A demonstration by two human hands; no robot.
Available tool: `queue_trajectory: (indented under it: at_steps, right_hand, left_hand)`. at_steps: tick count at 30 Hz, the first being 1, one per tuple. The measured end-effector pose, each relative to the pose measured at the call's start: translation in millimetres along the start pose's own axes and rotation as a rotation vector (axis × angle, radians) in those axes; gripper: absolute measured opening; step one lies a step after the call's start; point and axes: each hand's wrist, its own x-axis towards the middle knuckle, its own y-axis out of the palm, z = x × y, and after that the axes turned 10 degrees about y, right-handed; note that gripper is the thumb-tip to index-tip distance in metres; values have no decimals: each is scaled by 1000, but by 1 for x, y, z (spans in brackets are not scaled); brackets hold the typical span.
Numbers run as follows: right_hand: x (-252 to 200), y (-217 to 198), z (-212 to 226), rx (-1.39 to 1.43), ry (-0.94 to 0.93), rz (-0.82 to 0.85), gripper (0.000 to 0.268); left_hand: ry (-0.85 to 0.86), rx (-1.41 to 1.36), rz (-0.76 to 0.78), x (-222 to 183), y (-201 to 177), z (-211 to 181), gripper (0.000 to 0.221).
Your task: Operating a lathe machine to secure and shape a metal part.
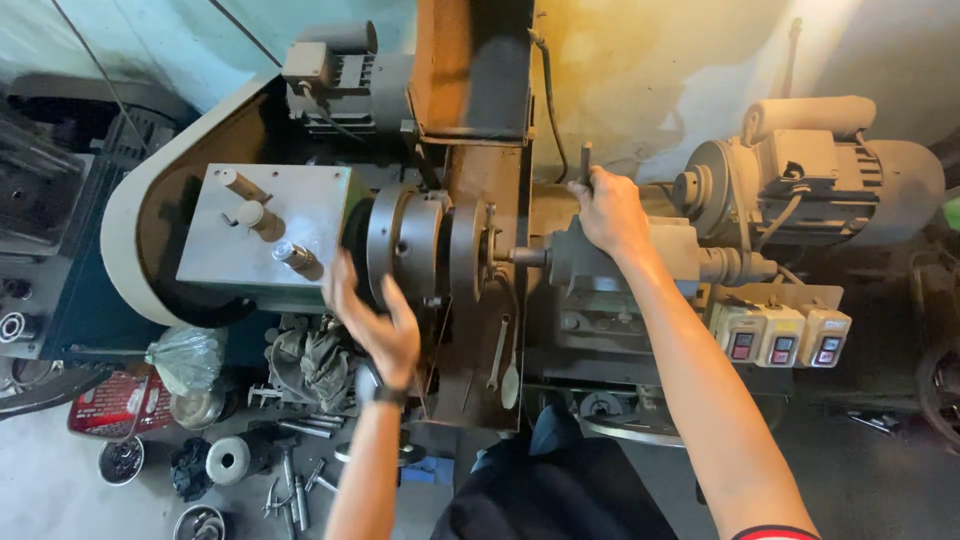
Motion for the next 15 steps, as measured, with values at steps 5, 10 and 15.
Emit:
queue_trajectory:
  at_steps: [5,10,15]
  right_hand:
    - [-1,0,-4,-6,-14,-7,28]
    - [3,1,-7,12,-55,-16,26]
    - [-1,0,-7,4,-50,-24,28]
  left_hand:
    - [-232,-82,589,97,98,83,48]
    - [-325,203,870,78,90,79,49]
    - [-296,-112,350,57,26,16,38]
